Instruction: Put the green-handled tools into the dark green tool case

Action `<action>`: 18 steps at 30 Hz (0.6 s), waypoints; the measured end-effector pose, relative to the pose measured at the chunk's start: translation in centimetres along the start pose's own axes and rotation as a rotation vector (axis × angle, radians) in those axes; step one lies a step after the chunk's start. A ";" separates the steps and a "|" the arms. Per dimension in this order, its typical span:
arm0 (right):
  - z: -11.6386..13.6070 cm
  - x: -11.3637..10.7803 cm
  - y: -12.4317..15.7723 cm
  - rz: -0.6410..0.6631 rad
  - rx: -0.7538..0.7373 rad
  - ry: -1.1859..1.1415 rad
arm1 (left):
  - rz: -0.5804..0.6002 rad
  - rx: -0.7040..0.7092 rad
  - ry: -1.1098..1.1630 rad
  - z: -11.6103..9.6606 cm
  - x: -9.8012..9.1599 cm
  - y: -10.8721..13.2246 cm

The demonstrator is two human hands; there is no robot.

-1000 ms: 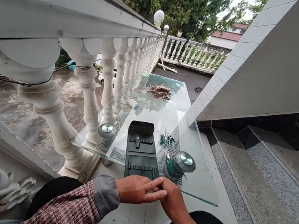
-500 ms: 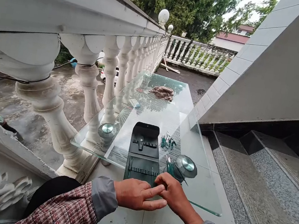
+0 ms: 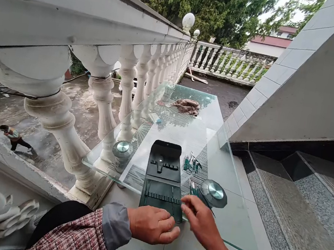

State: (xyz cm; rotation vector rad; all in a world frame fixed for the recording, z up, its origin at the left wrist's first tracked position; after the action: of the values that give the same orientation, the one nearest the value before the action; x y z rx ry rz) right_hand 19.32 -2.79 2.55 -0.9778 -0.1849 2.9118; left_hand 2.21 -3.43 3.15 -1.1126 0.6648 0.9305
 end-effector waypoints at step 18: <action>1.5 2.2 -3.3 0.071 -0.288 0.494 | -0.040 0.046 0.019 0.1 1.2 -0.3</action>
State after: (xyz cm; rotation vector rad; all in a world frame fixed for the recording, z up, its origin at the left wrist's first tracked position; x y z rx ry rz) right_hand 16.78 0.51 2.88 -1.7375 -0.5551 2.6374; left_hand 2.99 -3.01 2.33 -1.0914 0.6738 0.8679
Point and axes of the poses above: each hand's wrist, its own y-axis away from the middle knuckle, its own x-axis out of the palm, z = x × y, the point moved 4 cm from there along -y, towards the middle knuckle, and after that the axes turned 1 degree about z, right-handed, at the moved point
